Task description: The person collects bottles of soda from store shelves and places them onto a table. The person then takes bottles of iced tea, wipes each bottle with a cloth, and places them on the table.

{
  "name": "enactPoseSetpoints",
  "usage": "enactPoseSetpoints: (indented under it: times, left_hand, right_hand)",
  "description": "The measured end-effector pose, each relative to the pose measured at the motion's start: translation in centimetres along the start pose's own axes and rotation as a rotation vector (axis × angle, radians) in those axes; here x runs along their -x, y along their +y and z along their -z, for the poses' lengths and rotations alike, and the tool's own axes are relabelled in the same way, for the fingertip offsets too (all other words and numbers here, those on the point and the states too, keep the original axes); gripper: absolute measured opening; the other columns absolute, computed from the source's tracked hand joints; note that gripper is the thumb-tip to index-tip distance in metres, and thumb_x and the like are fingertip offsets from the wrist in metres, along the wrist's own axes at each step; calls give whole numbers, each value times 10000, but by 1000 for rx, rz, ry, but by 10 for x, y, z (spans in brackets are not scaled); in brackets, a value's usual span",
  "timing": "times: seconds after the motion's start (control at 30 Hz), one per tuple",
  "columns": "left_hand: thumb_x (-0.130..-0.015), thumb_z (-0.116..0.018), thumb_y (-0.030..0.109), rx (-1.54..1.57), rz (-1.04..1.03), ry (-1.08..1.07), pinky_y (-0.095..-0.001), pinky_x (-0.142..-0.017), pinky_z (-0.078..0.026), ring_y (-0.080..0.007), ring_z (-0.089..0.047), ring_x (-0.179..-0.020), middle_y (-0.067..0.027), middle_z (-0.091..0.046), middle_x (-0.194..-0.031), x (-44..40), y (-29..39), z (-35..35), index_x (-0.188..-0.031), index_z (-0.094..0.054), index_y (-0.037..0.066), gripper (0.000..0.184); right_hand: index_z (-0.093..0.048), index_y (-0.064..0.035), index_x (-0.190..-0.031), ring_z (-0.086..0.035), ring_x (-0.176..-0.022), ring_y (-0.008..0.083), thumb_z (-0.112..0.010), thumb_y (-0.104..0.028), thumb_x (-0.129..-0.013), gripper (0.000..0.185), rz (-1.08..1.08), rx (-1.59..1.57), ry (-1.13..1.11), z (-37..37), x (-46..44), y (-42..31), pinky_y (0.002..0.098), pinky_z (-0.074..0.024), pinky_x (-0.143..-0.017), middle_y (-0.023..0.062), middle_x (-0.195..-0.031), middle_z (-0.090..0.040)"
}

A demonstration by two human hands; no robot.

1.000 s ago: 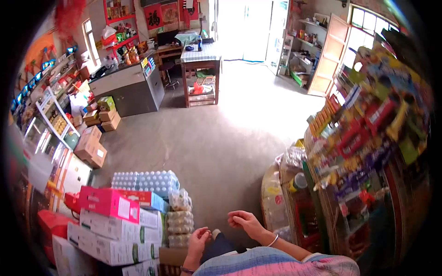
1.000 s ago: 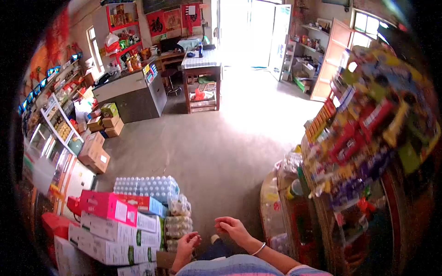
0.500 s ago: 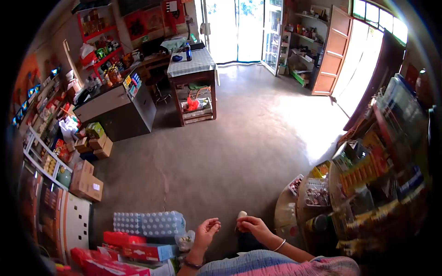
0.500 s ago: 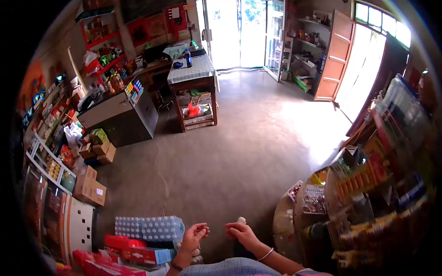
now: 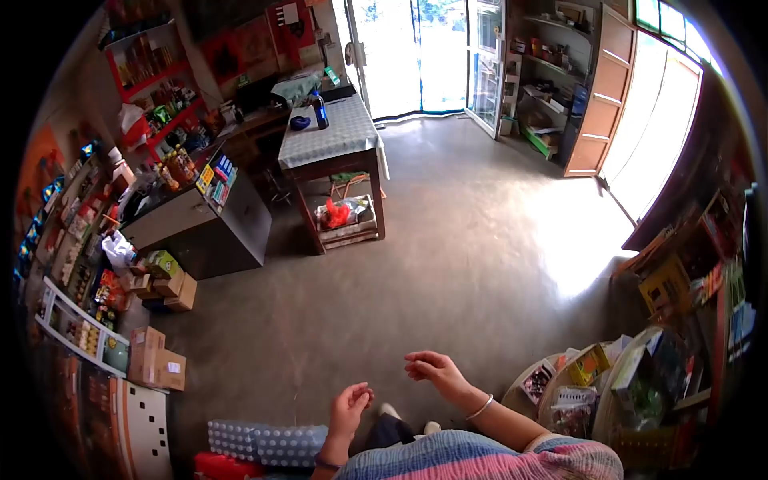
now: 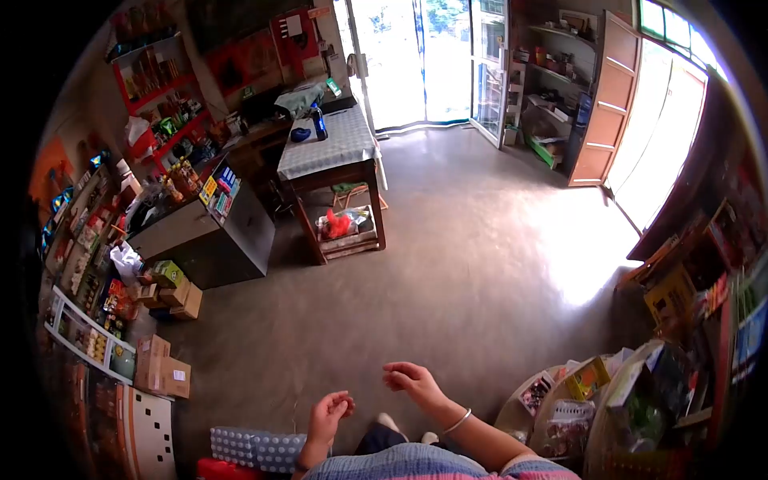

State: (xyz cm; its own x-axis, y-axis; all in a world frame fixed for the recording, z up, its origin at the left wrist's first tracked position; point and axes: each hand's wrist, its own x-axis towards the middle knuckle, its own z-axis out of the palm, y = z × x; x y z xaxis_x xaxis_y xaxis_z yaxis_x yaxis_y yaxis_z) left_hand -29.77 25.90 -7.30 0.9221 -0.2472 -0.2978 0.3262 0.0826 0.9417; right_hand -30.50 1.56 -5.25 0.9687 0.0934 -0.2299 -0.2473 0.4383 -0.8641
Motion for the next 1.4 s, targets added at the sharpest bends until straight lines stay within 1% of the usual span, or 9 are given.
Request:
enactPoseSetpoints:
  times: [0.1, 0.27, 0.57, 0.77, 0.87, 0.9, 1.0, 1.23, 1.4]
  left_hand:
    - [-897, -559, 39, 8, 78, 40, -252, -734, -509, -136, -616, -858, -75, -633, -972, -51, -7, 16, -1132, -556, -26, 244]
    - [-897, -575, 64, 64, 30, 68, -239, -714, -505, -129, -615, -845, -68, -634, -951, -167, -1, 53, -1104, -569, -11, 220]
    - [-892, -581, 51, 12, -114, -72, -233, -758, -510, -114, -615, -827, -63, -636, -929, -385, 118, 73, -1114, -560, -26, 236]
    - [-889, -576, 38, -27, -107, -154, -230, -785, -507, -112, -615, -870, -63, -634, -968, -497, 161, 60, -1133, -557, -21, 251]
    - [-888, -579, 35, -124, -133, -110, -227, -774, -505, -117, -617, -864, -73, -632, -965, -552, 180, 51, -1136, -555, -20, 255]
    - [-885, -578, 26, -4, -100, -90, -232, -767, -505, -126, -620, -858, -78, -631, -969, -579, 170, 55, -1136, -554, -15, 256]
    - [-884, -576, 21, -168, -148, -45, -238, -763, -506, -128, -620, -851, -77, -631, -968, -645, 190, 51, -1135, -555, -13, 255]
    - [-881, -578, 10, -115, -225, 11, -232, -770, -495, -119, -607, -865, -67, -628, -976, -773, 264, 33, -1140, -557, -1, 260]
    - [-860, -605, 9, -170, -329, 52, -221, -773, -483, -98, -595, -860, -50, -632, -969, -852, 281, 47, -1131, -567, 2, 274]
  right_hand:
    - [-562, 13, -1161, -612, -901, 148, -500, -142, -951, 268, -55, 17, -26, -2, -55, -4, 278, -500, -825, 75, -984, -638]
    - [-554, 19, -1169, -606, -920, 154, -483, -134, -959, 269, -137, 111, -9, -9, -154, -30, 284, -496, -843, 81, -991, -632]
    - [-564, 21, -1152, -603, -905, 149, -499, -135, -952, 262, -20, 129, 46, -19, -343, -111, 276, -489, -830, 78, -971, -638]
    - [-540, 19, -1179, -597, -902, 149, -489, -133, -954, 276, -90, 27, 84, 15, -444, -109, 280, -486, -829, 77, -996, -618]
    - [-539, 19, -1174, -595, -903, 144, -489, -137, -953, 275, -101, 17, 41, 36, -500, -123, 277, -485, -831, 72, -991, -609]
    - [-548, 19, -1158, -604, -903, 143, -502, -129, -947, 262, -72, -11, 5, 53, -528, -119, 264, -493, -804, 80, -1002, -622]
    - [-539, 20, -1163, -597, -901, 147, -485, -142, -955, 268, -92, -1, 34, 71, -598, -159, 274, -485, -823, 71, -1003, -616]
    - [-561, 11, -1152, -597, -888, 135, -492, -134, -952, 257, 109, 79, -46, 102, -749, -261, 276, -490, -803, 64, -970, -631]
    - [-561, 4, -1152, -591, -878, 133, -493, -124, -951, 247, 159, 103, -88, 105, -835, -280, 277, -488, -799, 58, -957, -627]
